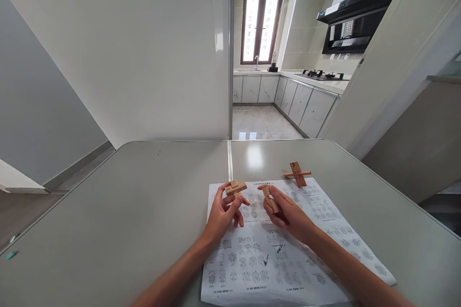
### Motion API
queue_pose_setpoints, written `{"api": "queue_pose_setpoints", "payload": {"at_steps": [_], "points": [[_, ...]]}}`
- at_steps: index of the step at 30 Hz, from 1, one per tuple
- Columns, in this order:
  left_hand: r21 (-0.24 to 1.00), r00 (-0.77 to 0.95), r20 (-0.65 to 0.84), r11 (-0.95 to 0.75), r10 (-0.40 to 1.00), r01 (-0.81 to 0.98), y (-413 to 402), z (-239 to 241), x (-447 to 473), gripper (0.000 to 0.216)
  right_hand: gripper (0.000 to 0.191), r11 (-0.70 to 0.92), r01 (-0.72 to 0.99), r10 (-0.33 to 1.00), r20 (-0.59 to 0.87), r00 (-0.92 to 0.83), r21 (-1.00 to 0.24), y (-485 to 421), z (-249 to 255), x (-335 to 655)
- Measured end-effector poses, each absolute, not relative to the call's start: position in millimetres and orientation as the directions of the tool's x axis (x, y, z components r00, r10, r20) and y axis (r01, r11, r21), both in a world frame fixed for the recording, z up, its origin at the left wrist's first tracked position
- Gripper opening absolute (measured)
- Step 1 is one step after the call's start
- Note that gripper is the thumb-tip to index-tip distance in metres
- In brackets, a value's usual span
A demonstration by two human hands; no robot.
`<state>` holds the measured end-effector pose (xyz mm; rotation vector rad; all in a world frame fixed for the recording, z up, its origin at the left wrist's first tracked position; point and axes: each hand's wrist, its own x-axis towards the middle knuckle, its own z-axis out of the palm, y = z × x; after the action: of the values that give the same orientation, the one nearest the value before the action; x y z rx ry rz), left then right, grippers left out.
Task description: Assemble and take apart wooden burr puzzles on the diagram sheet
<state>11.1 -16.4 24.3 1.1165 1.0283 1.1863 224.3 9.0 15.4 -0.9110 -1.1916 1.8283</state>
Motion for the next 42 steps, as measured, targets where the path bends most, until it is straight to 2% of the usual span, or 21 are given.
{"api": "queue_pose_setpoints", "payload": {"at_steps": [4, 7, 11, 18, 23, 30, 42], "points": [[0.992, 0.082, -0.035, 0.045, 0.996, -0.121, -18, 24, 14, 0.072, 0.049, -0.264, -0.132, 0.864, -0.173, -0.472, -0.956, 9, 17, 228], [0.995, 0.060, -0.004, 0.010, 0.998, -0.102, -19, 22, 15, 0.074, 0.045, -0.209, -0.107, 0.833, -0.119, -0.540, -0.972, 11, 21, 231], [0.995, 0.066, 0.035, -0.028, 0.997, -0.097, -20, 21, 16, 0.073, 0.053, -0.188, -0.079, 0.772, -0.098, -0.629, -0.979, 10, 26, 231], [0.998, 0.121, 0.037, -0.031, 0.992, -0.055, -24, 20, 16, 0.071, 0.048, -0.068, 0.004, 0.836, -0.059, -0.546, -0.998, 8, 23, 226], [0.998, 0.097, 0.058, -0.056, 0.994, -0.020, -26, 21, 17, 0.068, 0.050, -0.004, 0.093, 0.872, -0.049, -0.487, -0.996, 7, 20, 225], [0.996, 0.119, 0.086, -0.086, 0.989, -0.004, -25, 21, 17, 0.065, 0.056, -0.020, 0.120, 0.881, -0.074, -0.466, -0.993, 10, 7, 224], [0.937, 0.286, 0.168, -0.243, 0.943, 0.251, -30, 9, 14, 0.062, 0.054, 0.096, 0.173, 0.867, -0.003, -0.499, -0.980, 2, 10, 222]]}}
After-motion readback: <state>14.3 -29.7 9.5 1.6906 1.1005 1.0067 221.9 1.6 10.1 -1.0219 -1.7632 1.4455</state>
